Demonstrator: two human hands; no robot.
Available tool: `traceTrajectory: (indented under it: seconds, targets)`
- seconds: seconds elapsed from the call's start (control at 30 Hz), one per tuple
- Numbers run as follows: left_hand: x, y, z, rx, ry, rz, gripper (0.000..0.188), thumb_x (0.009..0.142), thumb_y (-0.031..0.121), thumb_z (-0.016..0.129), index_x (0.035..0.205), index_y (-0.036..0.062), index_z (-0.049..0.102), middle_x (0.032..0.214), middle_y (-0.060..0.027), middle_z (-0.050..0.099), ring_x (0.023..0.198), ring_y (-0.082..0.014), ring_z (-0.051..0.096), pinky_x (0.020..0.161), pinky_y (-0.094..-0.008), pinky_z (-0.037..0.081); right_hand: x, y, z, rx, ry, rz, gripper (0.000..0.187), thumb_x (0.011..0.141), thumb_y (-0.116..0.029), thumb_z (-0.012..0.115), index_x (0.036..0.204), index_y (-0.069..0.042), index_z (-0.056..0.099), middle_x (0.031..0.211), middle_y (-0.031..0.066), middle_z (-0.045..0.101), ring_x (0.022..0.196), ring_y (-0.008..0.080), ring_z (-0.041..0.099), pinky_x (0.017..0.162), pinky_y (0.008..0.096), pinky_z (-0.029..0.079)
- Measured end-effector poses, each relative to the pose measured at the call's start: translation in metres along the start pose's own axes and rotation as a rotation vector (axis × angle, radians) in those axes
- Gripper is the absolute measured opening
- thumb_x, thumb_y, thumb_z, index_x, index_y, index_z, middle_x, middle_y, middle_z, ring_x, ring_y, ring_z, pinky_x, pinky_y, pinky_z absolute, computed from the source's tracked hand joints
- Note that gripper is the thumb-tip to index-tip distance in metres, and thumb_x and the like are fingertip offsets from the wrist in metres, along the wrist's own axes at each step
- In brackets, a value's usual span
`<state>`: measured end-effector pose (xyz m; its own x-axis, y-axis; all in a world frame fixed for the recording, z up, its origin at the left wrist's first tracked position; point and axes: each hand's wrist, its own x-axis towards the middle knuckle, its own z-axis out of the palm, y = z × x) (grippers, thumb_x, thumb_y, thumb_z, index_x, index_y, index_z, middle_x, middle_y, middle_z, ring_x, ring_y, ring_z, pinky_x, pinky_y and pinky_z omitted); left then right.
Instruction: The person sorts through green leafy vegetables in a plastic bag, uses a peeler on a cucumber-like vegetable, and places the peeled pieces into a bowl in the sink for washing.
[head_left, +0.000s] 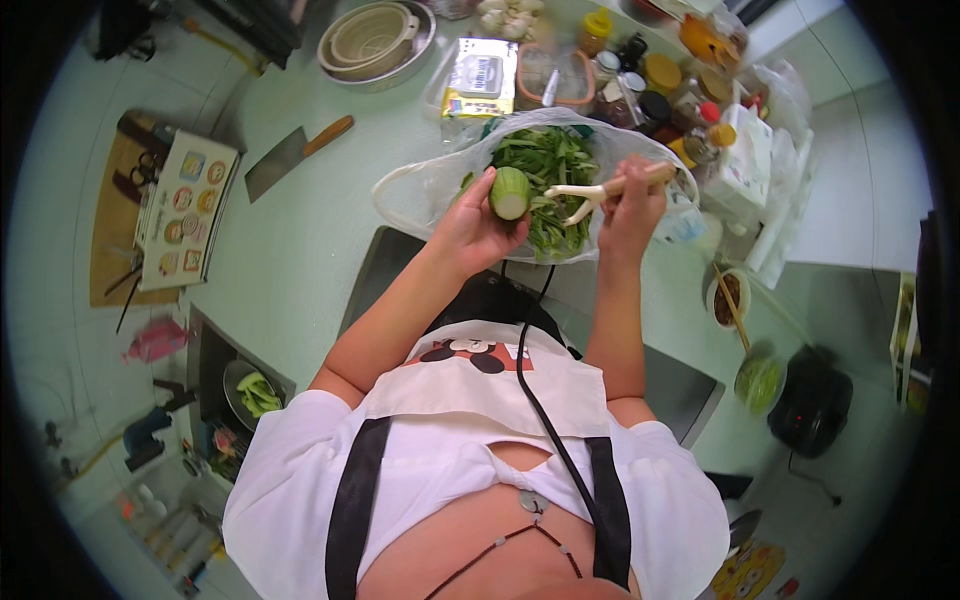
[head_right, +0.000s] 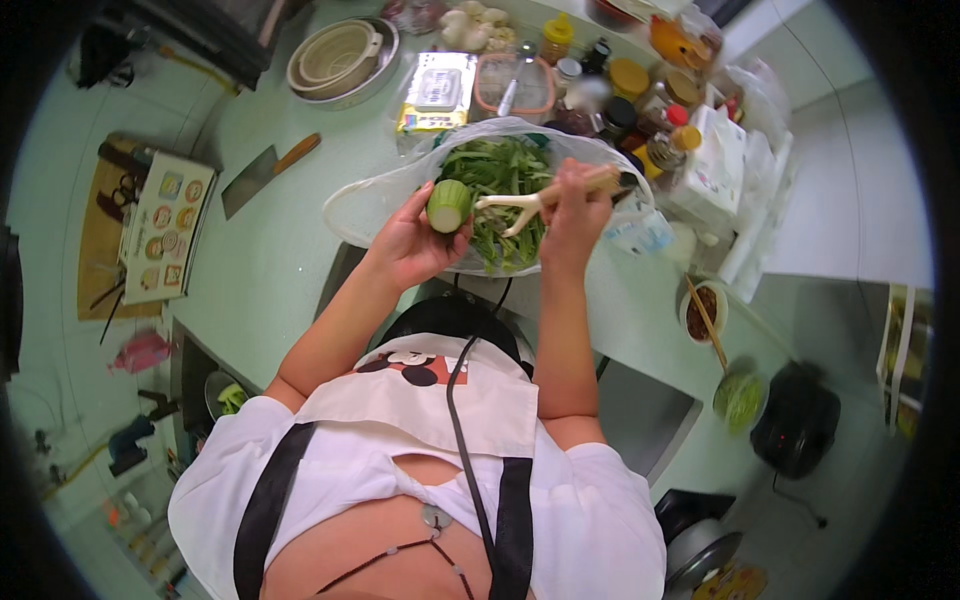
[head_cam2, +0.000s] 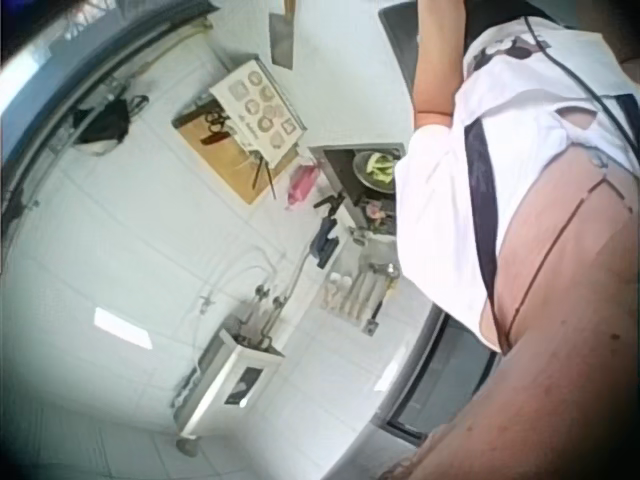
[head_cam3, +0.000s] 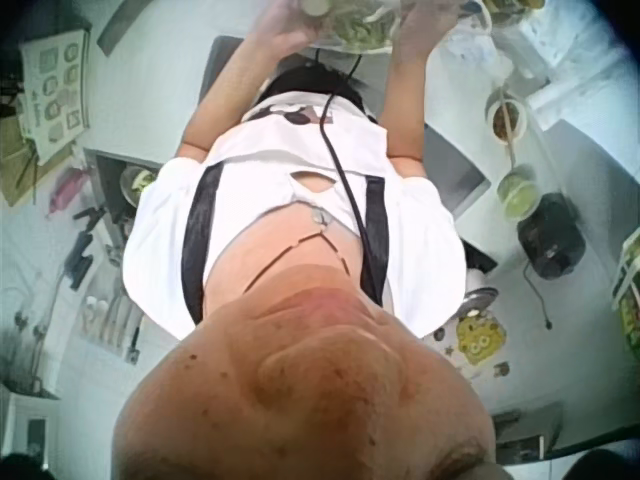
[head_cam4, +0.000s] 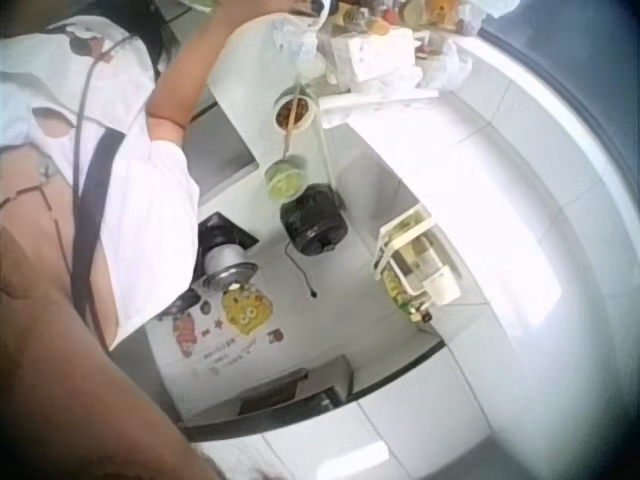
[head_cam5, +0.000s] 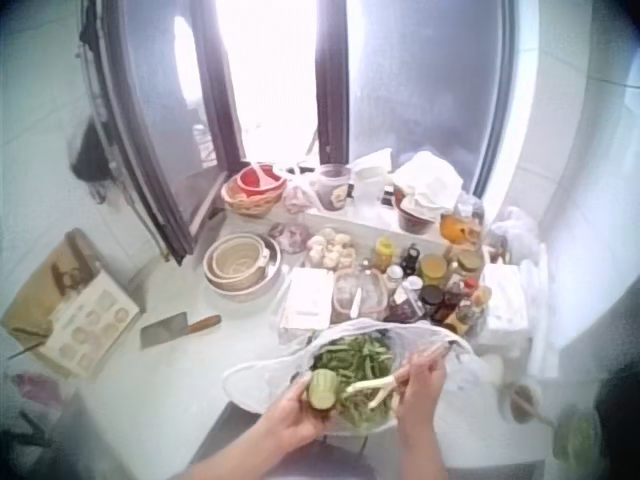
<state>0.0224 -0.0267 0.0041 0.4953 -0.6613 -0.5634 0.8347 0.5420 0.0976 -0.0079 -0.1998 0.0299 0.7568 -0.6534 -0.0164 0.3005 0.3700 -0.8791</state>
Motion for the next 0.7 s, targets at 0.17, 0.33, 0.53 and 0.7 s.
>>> traceTrajectory:
  seconds: [0.17,0.33,0.53,0.7]
  targets:
    - [0.013,0.000,-0.001,0.077,-0.017,-0.086,0.035,0.089,0.041,0.038,0.103,0.0115,0.050,0.094,-0.0066,0.053,0.080,-0.0182,0.048,0.064,-0.0286,0.042,0.000,-0.003,0.022,-0.102,-0.047,-0.044,0.013,0.080,-0.014,0.057,0.074,-0.007,0.048,0.061,-0.0037,0.043,0.048,0.0028,0.036,0.042,0.0182,0.028]
    - [0.019,-0.004,0.000,0.141,-0.036,-0.077,0.034,0.089,0.042,0.036,0.103,0.0144,0.051,0.094,-0.0030,0.053,0.079,-0.0159,0.048,0.062,-0.0274,0.040,0.004,0.007,0.028,-0.174,-0.056,-0.067,0.015,0.080,-0.017,0.057,0.075,-0.005,0.049,0.065,-0.0035,0.045,0.055,0.0029,0.038,0.049,0.0185,0.032]
    - [0.022,-0.007,0.002,0.158,-0.009,-0.038,0.033,0.089,0.042,0.035,0.101,0.0150,0.051,0.092,-0.0018,0.053,0.078,-0.0151,0.049,0.061,-0.0262,0.039,0.009,0.015,0.030,-0.263,-0.064,-0.131,0.016,0.081,-0.018,0.056,0.078,-0.003,0.051,0.066,-0.0031,0.046,0.058,0.0036,0.039,0.051,0.0193,0.033]
    - [0.020,-0.005,0.001,0.154,0.000,-0.031,0.031,0.089,0.041,0.036,0.099,0.0147,0.051,0.090,-0.0026,0.054,0.075,-0.0157,0.049,0.058,-0.0261,0.040,0.010,0.019,0.036,-0.238,-0.073,-0.141,0.016,0.082,-0.018,0.054,0.080,-0.003,0.051,0.067,-0.0033,0.045,0.058,0.0037,0.039,0.052,0.0193,0.033]
